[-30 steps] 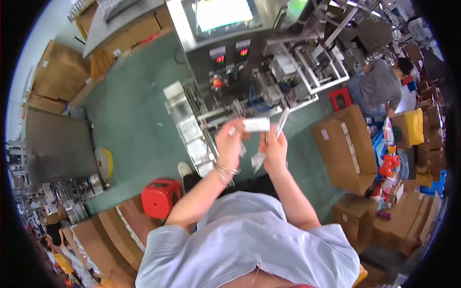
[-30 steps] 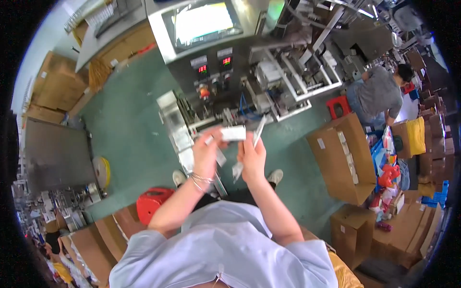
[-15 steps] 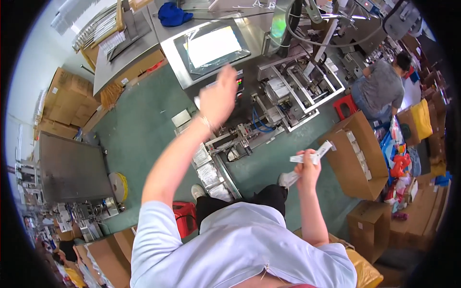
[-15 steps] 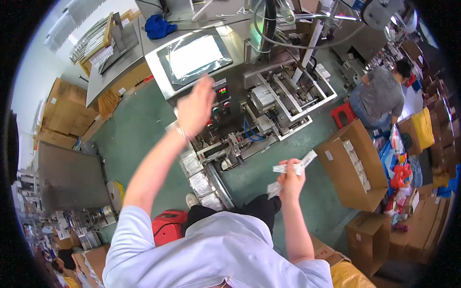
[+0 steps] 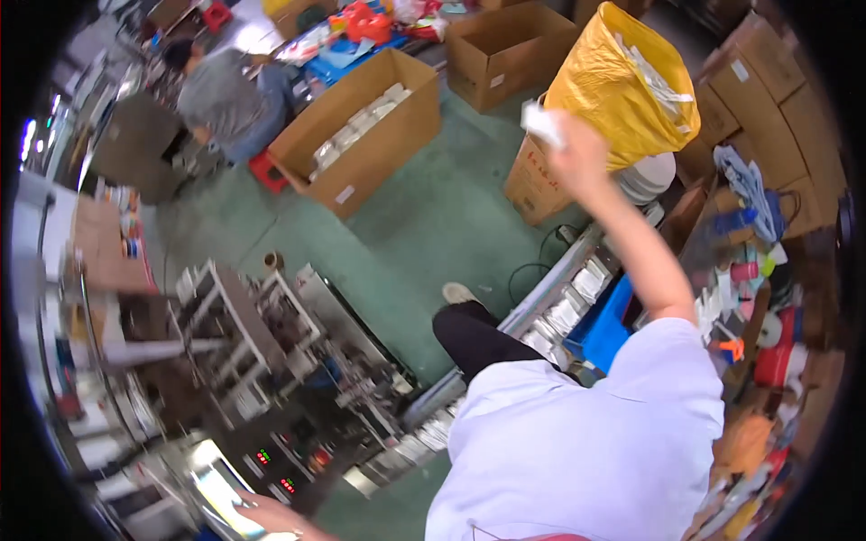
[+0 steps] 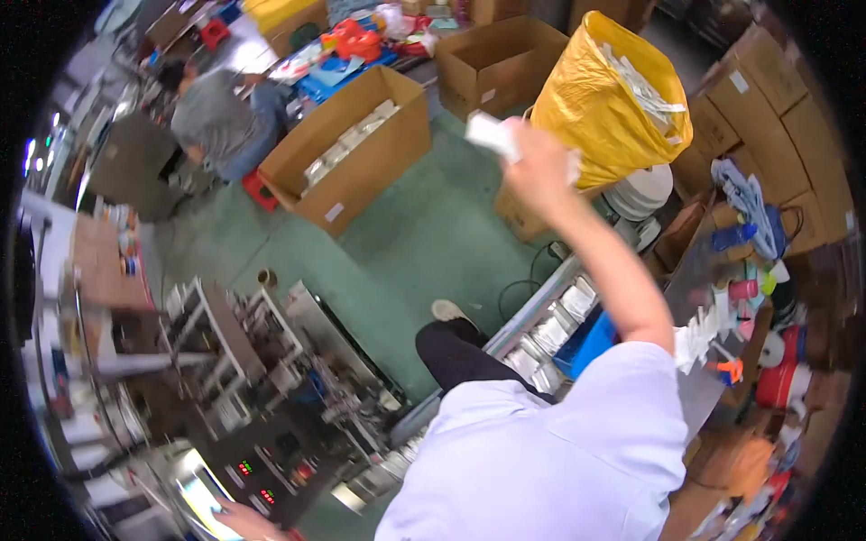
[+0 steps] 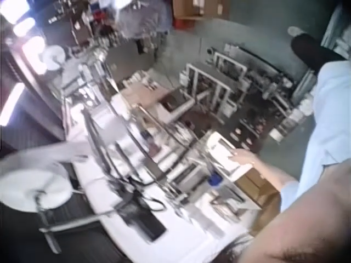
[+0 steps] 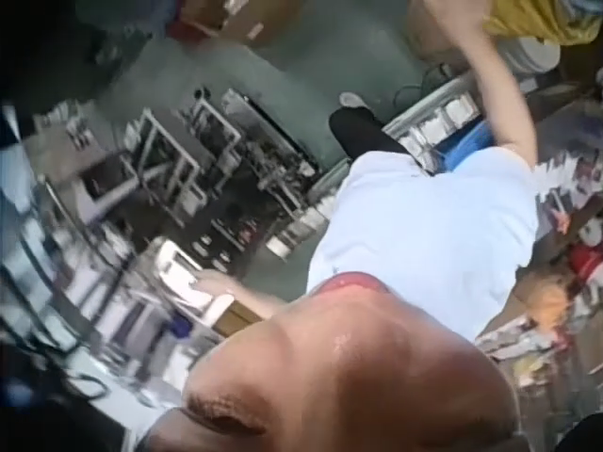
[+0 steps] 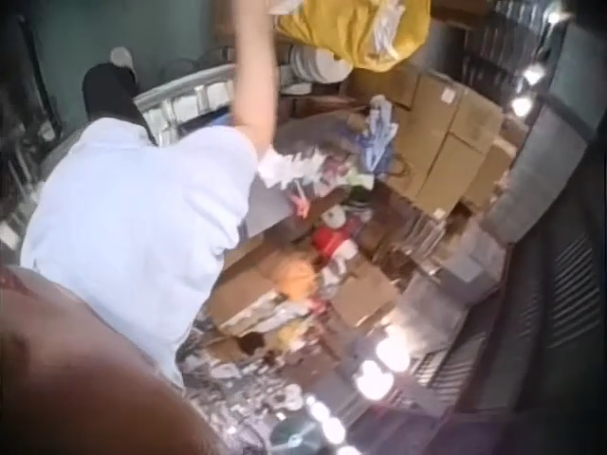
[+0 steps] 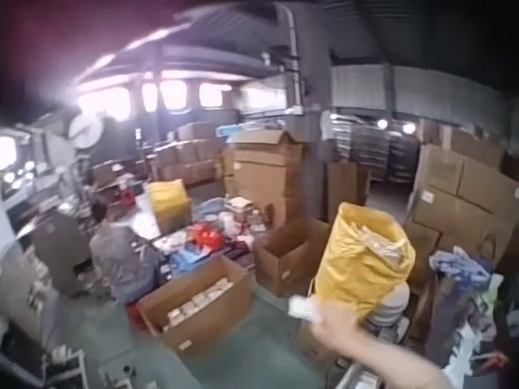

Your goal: Remove items from a conveyor belt, place them into clear plastic bags, and pack the filled bags into cardboard boxes.

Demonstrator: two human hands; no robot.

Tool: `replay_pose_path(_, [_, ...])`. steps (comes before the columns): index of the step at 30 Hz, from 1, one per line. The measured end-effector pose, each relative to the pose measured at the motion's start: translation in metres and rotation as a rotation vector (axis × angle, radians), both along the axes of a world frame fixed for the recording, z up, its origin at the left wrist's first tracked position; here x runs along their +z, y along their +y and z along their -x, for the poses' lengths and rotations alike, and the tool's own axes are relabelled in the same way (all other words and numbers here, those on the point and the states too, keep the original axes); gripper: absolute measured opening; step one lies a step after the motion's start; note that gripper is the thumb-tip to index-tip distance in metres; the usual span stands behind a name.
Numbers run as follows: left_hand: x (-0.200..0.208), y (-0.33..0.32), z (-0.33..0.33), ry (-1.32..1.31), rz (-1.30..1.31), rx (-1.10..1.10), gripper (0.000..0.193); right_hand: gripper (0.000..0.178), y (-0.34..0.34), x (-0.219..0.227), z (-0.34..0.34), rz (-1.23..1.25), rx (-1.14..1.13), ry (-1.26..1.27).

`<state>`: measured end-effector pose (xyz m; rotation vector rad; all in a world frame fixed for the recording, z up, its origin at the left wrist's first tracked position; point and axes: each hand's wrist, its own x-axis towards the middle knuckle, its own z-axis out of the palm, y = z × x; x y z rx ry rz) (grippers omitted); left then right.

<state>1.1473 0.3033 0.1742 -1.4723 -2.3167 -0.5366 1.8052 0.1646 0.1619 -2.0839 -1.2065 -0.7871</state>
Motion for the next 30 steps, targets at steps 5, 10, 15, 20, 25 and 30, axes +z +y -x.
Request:
replay_pose_path(5, [-0.102,-0.006,-0.225,-1.095,0.356,-0.428,0.020,0.039,-0.081,0.048,-0.195,0.015,-0.504,-0.042])
replay_pose_path(10, [-0.047,0.001,-0.437,-1.719,0.959,-0.457,0.038,0.058,-0.070,0.055,-0.288,0.199,-0.751,-0.021])
replay_pose_path(15, [-0.009,0.013,-0.589,-2.425,1.097,-0.485,0.040,0.071,0.007,0.004,-0.114,0.182,0.251,1.175])
replay_pose_path(20, [0.019,-0.025,-0.664,-2.402,1.347,-0.864,0.041,0.036,0.021,0.020,-0.038,-0.372,0.223,1.556])
replay_pose_path(25, [0.027,0.001,-0.662,-1.742,0.640,-1.416,0.037,0.036,-0.037,0.030,-0.159,0.050,-0.527,0.863])
replay_pose_path(30, [-0.049,0.114,-0.564,-1.468,0.877,-1.127,0.035,0.045,-0.084,0.084,-0.257,0.487,-1.046,0.147])
